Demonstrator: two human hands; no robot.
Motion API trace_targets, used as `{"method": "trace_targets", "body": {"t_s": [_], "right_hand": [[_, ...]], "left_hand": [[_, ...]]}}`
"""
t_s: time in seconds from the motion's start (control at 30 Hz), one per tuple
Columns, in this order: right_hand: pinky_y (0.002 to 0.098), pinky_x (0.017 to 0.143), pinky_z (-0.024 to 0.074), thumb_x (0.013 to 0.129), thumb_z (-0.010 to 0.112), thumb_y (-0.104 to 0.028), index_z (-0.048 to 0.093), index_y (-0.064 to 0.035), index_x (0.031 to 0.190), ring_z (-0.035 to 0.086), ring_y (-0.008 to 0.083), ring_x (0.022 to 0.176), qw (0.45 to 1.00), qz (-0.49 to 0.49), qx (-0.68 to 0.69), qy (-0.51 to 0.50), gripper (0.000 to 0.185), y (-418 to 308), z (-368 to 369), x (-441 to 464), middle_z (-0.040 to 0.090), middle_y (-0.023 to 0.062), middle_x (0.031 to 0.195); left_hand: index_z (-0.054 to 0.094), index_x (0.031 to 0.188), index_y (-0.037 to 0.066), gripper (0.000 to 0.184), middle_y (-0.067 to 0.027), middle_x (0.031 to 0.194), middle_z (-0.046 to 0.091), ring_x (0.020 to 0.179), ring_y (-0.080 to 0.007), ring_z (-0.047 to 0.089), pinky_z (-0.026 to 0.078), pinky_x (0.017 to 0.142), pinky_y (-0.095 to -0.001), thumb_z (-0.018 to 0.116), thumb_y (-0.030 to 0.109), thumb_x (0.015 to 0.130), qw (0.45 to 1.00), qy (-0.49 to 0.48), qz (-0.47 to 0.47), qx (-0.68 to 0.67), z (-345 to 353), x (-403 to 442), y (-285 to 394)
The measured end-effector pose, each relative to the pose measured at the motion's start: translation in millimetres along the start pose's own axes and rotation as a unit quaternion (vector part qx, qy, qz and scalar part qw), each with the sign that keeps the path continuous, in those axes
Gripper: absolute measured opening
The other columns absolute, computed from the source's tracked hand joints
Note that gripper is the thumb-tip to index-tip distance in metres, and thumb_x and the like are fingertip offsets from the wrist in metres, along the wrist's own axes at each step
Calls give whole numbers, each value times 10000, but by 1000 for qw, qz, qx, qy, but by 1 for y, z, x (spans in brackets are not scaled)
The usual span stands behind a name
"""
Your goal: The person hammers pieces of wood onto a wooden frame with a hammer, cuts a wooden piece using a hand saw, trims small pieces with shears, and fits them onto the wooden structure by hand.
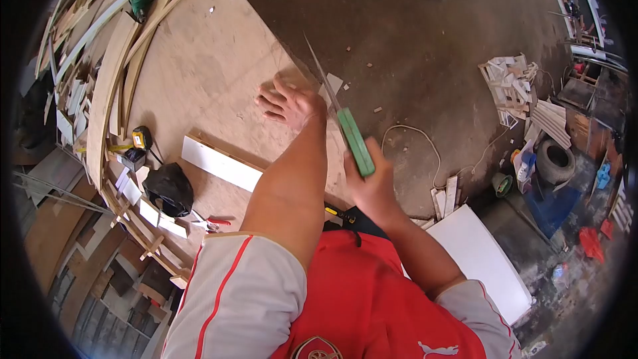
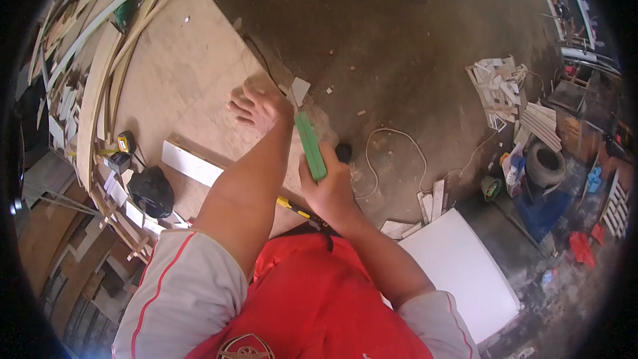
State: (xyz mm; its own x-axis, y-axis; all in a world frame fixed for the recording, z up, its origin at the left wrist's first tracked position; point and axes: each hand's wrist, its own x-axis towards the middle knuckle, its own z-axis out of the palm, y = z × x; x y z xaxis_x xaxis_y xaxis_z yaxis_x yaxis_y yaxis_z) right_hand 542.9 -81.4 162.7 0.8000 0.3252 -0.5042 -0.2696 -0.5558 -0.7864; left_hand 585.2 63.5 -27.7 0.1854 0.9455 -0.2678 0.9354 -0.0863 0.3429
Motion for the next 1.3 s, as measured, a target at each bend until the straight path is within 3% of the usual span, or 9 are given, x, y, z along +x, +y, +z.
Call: {"method": "trace_targets", "body": {"t_s": [0.13, 0.3, 0.4, 0.77, 0.87, 1.03, 1.17, 1.27, 1.3], "right_hand": [[466, 548, 466, 933, 682, -55, 569, -8, 986, 686, 393, 645, 990, -129, 0, 62, 133, -2, -15, -44, 616, 227, 696], [453, 568, 506, 945, 675, -67, 580, -24, 996, 712, 395, 668, 999, -51, -16, 8, 116, -4, 12, 30, 631, 218, 701], [359, 529, 408, 961, 669, -79, 527, -15, 920, 524, 149, 585, 997, -51, 38, 39, 161, -9, -8, -4, 519, 143, 645], [390, 537, 444, 951, 678, -37, 524, -25, 929, 637, 206, 616, 992, -114, 19, 40, 156, -3, -16, -23, 584, 119, 693], [460, 589, 505, 937, 673, -60, 550, -38, 996, 676, 446, 734, 995, -99, 7, 10, 138, 19, 7, 12, 631, 235, 746], [371, 583, 458, 968, 675, -80, 566, -21, 1012, 603, 145, 648, 998, -54, 21, 20, 132, -2, -16, -10, 556, 88, 685], [363, 595, 462, 971, 670, -72, 570, -14, 1027, 614, 150, 680, 996, -73, 15, 43, 128, 5, 2, 12, 553, 100, 702], [436, 553, 476, 939, 675, -65, 579, -25, 1077, 694, 405, 672, 998, 20, 50, -8, 173, 1, 11, 34, 607, 235, 698], [355, 631, 469, 969, 672, -70, 565, -13, 992, 628, 145, 760, 1000, 0, 3, 4, 123, -14, -2, 14, 579, 120, 778]], "left_hand": [[313, 1576, 252, 529, -136, 1730, 89, 1597, -369, -50, -4, 1284, -552, 393, 247, 1053, 1000, 11, 1, 24, 5, -1, -6], [321, 1571, 266, 527, -129, 1728, 107, 1596, -377, -36, 7, 1283, -553, 404, 247, 1051, 1000, -8, -10, 13, -1, 1, 2], [328, 1566, 274, 521, -128, 1727, 117, 1597, -378, -25, 11, 1282, -553, 404, 248, 1052, 1000, 13, -3, 11, 9, 6, -1], [326, 1571, 277, 544, -140, 1727, 123, 1601, -365, -5, 11, 1281, -552, 423, 251, 1036, 999, 36, 7, 10, 16, 3, -8], [320, 1574, 273, 534, -150, 1725, 127, 1601, -363, -4, 12, 1280, -549, 407, 251, 1047, 1000, 18, 5, 9, 7, 1, -4], [316, 1584, 264, 514, -151, 1725, 124, 1601, -359, -10, 10, 1280, -546, 355, 255, 1072, 998, 50, 17, 26, 20, 4, -6], [305, 1591, 261, 529, -149, 1726, 124, 1600, -363, -20, 8, 1279, -550, 365, 259, 1065, 1000, 18, 4, 23, 12, 3, -6], [303, 1591, 259, 544, -152, 1724, 132, 1599, -370, -28, 10, 1277, -556, 394, 265, 1054, 1000, 6, -7, 9, 5, 1, -3], [304, 1590, 260, 546, -152, 1724, 132, 1599, -374, -29, 12, 1276, -559, 398, 266, 1052, 1000, 11, 3, 13, 7, 4, -2]]}}
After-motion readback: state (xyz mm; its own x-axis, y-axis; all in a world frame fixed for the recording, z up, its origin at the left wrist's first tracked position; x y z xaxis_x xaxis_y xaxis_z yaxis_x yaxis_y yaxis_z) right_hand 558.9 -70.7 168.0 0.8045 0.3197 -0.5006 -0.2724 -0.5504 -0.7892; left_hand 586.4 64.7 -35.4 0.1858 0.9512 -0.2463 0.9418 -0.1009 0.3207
